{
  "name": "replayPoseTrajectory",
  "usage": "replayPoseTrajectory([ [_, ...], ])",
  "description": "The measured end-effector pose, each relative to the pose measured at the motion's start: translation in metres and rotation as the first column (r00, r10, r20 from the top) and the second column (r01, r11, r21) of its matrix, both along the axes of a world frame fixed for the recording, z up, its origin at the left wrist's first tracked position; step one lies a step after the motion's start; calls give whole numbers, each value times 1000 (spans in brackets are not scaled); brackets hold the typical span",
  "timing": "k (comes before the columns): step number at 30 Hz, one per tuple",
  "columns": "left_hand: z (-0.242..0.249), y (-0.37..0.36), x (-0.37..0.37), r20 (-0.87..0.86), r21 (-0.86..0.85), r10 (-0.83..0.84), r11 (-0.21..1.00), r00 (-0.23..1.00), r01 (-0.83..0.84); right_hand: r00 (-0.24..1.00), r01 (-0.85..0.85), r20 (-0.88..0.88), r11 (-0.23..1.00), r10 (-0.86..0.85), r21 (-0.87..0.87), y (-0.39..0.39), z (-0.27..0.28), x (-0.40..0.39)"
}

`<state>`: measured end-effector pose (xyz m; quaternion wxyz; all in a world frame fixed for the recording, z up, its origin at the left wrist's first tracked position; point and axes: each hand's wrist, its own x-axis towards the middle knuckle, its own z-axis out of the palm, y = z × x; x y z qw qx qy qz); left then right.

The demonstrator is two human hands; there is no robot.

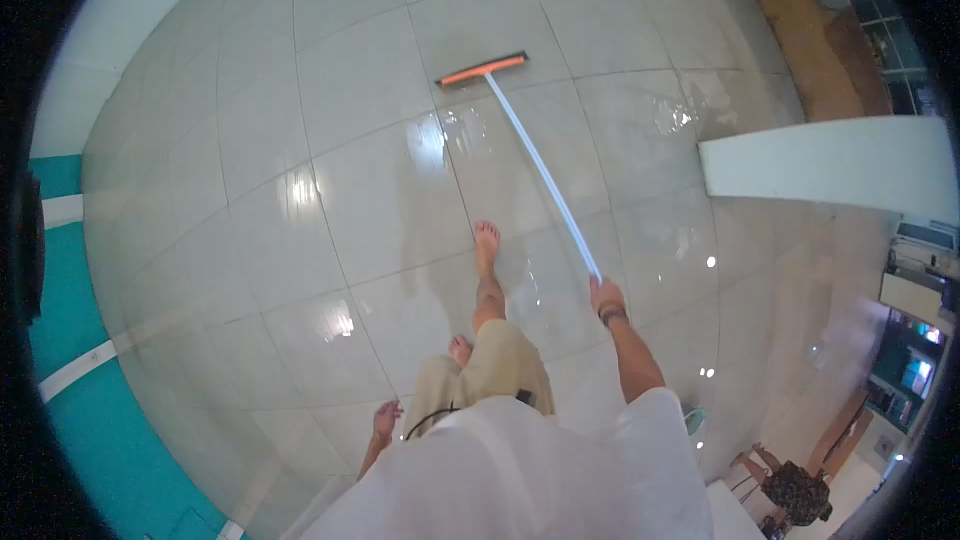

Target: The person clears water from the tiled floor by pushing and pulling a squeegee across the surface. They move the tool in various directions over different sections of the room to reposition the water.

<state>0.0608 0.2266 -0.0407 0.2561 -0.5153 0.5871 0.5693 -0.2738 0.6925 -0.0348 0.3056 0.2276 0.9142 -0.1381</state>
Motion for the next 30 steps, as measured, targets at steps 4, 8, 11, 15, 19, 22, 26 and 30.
replayPoseTrajectory([
  [4, 4, -10, 33, -30, -27, -115, 993, 993, 115, 990, 42, 131, 998, -48, 51, 22, 61, 197],
  [8, 0, -41, 75, -17, -57, -345, 937, 939, 343, 955, 123, 253, 982, -156, 140, 30, 117, 395],
  [11, 6, -52, 76, 22, -43, -390, 919, 920, 391, 918, 162, 332, 970, -215, 181, 36, 145, 519],
  [15, 2, -58, 72, 71, -81, -467, 878, 882, 471, 805, 235, 487, 936, -339, 263, 17, 204, 655],
  [19, -11, -49, 94, 27, 1, -441, 897, 897, 442, 647, 448, 489, 810, -585, 378, 0, 282, 755],
  [22, -28, -35, 116, -81, -25, -611, 791, 787, 612, 657, 339, 573, 871, -490, 356, -6, 304, 822],
  [26, -16, -7, 123, 94, 17, -609, 792, 787, 610, 718, 388, 440, 834, -540, 392, 19, 276, 865],
  [30, -7, 13, 116, 68, -29, -856, 512, 513, 858, 825, 458, 265, 865, -499, 206, 27, 282, 762],
])
